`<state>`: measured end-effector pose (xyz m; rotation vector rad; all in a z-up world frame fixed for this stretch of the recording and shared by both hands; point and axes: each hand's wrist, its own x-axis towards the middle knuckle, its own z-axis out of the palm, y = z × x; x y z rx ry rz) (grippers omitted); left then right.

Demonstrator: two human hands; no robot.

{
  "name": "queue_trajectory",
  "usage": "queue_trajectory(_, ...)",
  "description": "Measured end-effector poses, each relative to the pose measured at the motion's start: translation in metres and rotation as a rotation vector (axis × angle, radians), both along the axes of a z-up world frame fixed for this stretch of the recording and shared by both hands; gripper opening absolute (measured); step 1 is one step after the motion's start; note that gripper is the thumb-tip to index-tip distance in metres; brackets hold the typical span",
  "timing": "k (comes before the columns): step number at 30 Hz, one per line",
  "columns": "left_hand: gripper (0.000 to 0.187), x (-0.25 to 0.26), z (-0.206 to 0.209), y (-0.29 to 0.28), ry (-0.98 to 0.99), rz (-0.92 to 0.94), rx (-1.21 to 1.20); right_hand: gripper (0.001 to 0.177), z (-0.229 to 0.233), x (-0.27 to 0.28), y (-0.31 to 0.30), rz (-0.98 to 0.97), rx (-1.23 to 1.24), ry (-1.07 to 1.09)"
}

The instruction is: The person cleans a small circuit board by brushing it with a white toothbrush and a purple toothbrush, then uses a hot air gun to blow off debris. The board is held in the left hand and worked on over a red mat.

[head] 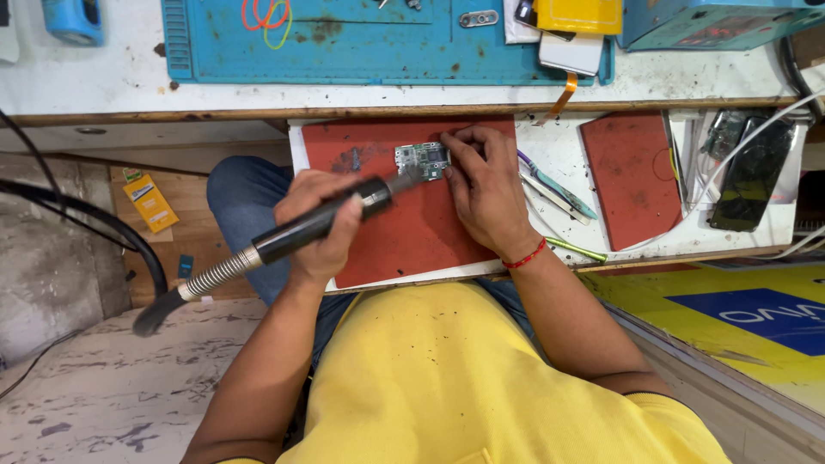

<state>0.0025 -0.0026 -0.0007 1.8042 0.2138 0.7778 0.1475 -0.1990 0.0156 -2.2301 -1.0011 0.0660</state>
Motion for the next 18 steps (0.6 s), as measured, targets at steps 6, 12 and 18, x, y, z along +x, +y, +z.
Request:
queue_trajectory(6,0.023,0.0006,-0.0032,0.0011,-0.058,-0.022,-0.019,0.039,0.0011,0.0005,0.0007,-0.005,-0.024,-0.012)
queue_trajectory(12,0.023,0.0035,-0.0031,0.0022,-0.06,-0.076,0.05,0.039,0.0027,0.0016,-0.0004,0.044,-0.033,-0.034)
queue_trajectory(18,0.028,0.003,0.0029,0.004,-0.058,-0.114,0.054,0.038,0.0052,0.002,0.0016,0.038,-0.034,-0.036)
